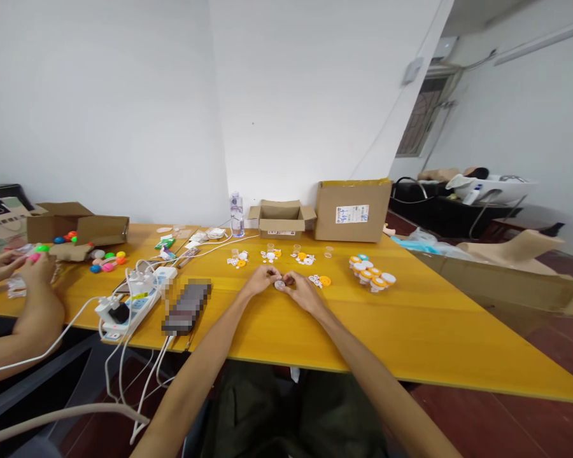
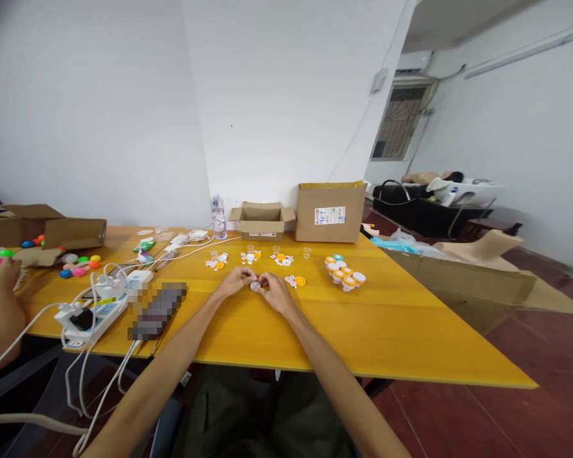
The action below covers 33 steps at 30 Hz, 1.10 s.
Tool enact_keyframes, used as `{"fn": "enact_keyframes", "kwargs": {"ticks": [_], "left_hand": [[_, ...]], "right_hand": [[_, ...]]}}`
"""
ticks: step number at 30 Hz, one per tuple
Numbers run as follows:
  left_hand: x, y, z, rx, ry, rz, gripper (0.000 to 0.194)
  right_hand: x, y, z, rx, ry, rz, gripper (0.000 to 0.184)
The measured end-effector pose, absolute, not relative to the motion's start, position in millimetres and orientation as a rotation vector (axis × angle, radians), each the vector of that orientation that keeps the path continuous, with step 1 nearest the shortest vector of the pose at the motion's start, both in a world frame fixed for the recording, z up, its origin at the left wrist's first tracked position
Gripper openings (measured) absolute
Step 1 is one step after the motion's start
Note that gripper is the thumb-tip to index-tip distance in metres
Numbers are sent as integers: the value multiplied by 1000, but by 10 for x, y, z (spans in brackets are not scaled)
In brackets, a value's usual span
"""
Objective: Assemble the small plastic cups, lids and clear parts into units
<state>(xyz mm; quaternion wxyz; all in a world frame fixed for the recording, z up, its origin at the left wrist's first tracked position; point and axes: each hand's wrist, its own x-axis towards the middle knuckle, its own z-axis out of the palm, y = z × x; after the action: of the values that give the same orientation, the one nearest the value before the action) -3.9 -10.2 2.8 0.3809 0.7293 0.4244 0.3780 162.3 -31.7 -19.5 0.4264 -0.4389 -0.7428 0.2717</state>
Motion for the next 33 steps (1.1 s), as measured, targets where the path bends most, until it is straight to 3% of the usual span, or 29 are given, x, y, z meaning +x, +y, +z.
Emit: {"fn": "enact_keyframes", "kwargs": {"ticks": [24, 33], "left_hand": [[196, -191, 18, 1706, 1157, 1253, 16], [23, -115, 38, 1918, 1196, 1117, 10]], "right_hand": [[1656, -260, -189, -1048, -1655, 580, 24], [1771, -279, -229, -1237, -2008, -69, 20]]}}
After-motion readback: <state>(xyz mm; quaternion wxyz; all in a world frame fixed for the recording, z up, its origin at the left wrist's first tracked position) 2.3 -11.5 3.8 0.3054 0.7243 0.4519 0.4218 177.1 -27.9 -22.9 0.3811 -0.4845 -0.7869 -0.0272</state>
